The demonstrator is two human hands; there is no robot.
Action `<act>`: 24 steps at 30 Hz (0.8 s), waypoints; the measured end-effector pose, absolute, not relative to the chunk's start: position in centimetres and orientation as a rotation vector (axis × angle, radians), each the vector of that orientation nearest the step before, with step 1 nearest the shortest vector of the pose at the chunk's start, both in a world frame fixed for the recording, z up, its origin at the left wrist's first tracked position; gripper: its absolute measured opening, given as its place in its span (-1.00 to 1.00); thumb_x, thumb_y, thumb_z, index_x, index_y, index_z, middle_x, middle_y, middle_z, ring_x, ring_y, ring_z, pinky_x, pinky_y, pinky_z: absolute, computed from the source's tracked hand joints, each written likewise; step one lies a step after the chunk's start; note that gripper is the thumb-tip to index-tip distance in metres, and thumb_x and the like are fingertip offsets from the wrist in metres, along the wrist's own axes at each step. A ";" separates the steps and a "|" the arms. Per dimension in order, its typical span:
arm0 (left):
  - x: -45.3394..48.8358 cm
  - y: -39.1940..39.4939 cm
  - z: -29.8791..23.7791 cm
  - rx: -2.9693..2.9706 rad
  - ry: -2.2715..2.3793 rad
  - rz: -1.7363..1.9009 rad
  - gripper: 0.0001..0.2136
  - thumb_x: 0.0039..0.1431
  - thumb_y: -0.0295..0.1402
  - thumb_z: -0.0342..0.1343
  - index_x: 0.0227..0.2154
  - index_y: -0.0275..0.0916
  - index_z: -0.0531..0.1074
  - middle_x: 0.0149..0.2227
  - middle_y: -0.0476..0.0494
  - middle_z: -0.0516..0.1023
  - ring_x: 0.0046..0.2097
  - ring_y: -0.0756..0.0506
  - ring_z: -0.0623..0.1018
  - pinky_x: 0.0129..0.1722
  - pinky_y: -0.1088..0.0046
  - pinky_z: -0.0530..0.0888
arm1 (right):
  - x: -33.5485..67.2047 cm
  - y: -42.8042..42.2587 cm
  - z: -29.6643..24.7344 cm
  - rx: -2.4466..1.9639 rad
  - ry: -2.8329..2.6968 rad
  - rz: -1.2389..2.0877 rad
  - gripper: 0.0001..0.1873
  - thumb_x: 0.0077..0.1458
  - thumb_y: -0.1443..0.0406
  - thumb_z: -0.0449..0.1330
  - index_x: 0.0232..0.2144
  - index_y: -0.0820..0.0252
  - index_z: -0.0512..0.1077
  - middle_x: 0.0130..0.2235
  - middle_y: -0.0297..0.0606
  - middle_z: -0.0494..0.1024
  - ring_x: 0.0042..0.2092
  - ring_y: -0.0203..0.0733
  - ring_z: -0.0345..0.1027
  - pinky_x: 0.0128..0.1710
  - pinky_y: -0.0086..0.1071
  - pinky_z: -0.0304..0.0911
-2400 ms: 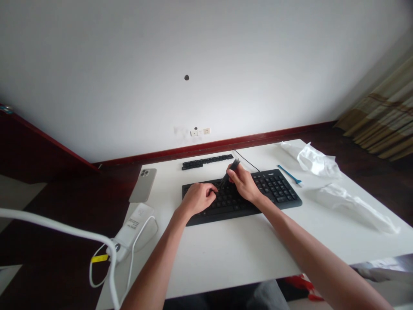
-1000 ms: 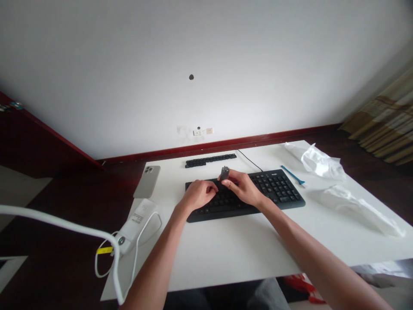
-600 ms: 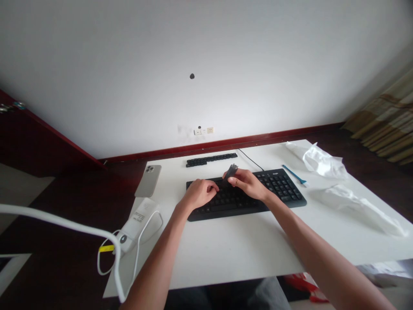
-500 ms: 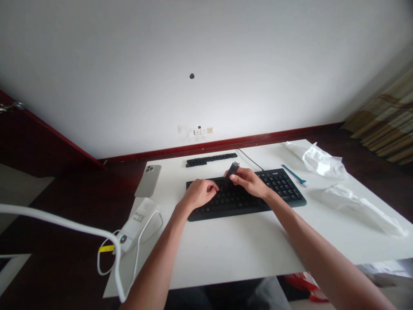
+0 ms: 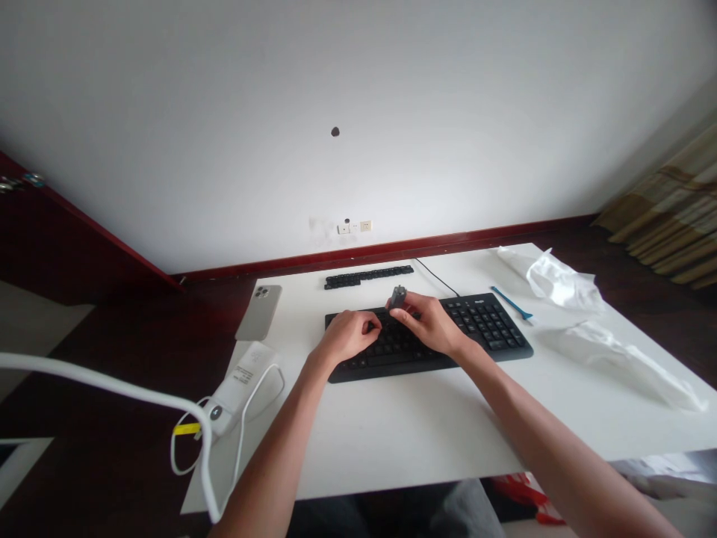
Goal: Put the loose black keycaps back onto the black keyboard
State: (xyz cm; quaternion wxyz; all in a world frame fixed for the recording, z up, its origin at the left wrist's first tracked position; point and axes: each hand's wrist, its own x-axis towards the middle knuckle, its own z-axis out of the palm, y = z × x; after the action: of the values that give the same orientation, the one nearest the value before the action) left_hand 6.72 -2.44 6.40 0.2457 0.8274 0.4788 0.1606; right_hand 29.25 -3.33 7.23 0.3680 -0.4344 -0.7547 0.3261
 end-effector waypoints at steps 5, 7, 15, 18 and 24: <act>6.5 -2.3 6.4 2.286 1.298 0.419 -0.86 0.25 -0.35 0.14 -0.28 -0.12 0.63 -0.48 0.01 0.55 -0.43 -0.05 0.47 -0.37 0.45 0.24 | 27.6 -3.7 7.6 -1.117 -1.995 0.689 -0.56 0.31 -0.08 0.14 -0.33 0.15 0.46 -0.33 -0.22 0.49 -0.34 -0.17 0.34 -0.32 -0.30 0.29; 6.5 -2.3 6.4 2.311 1.286 0.407 -0.86 0.25 -0.35 0.14 -0.29 -0.12 0.62 -0.50 0.01 0.53 -0.44 -0.05 0.47 -0.38 0.45 0.23 | 26.9 -3.6 7.6 -1.119 -2.019 0.654 -0.57 0.32 -0.06 0.14 -0.36 0.14 0.42 -0.34 -0.24 0.46 -0.36 -0.20 0.32 -0.33 -0.32 0.26; 6.4 -2.0 6.2 2.329 1.302 0.395 -0.86 0.27 -0.31 0.16 -0.32 -0.15 0.62 -0.48 -0.03 0.55 -0.44 -0.08 0.49 -0.39 0.43 0.24 | 25.8 -3.6 8.8 -1.165 -2.112 0.573 -0.61 0.36 -0.01 0.11 -0.36 0.15 0.39 -0.34 -0.27 0.44 -0.40 -0.24 0.28 -0.37 -0.34 0.16; 6.2 -2.2 6.4 2.292 1.274 0.432 -0.88 0.24 -0.32 0.19 -0.25 -0.10 0.63 -0.45 0.01 0.57 -0.42 -0.06 0.51 -0.38 0.45 0.26 | 26.6 -3.7 8.9 -1.184 -2.096 0.549 -0.58 0.38 -0.01 0.08 -0.40 0.14 0.34 -0.39 -0.29 0.41 -0.40 -0.23 0.24 -0.36 -0.33 0.15; 6.3 -2.4 6.6 2.273 1.270 0.436 -0.89 0.20 -0.28 0.26 -0.25 -0.08 0.64 -0.45 0.02 0.57 -0.40 -0.06 0.51 -0.38 0.45 0.26 | 28.9 -4.0 7.9 -1.225 -1.963 0.741 -0.57 0.35 -0.05 0.09 -0.27 0.16 0.47 -0.33 -0.22 0.54 -0.32 -0.13 0.38 -0.29 -0.29 0.30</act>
State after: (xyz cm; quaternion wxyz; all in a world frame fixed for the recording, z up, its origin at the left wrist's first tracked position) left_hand 6.29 -2.44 6.59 0.2481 0.8340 0.4661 0.1600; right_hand 28.92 -3.97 7.91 0.3483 -0.4726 -0.7574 0.2857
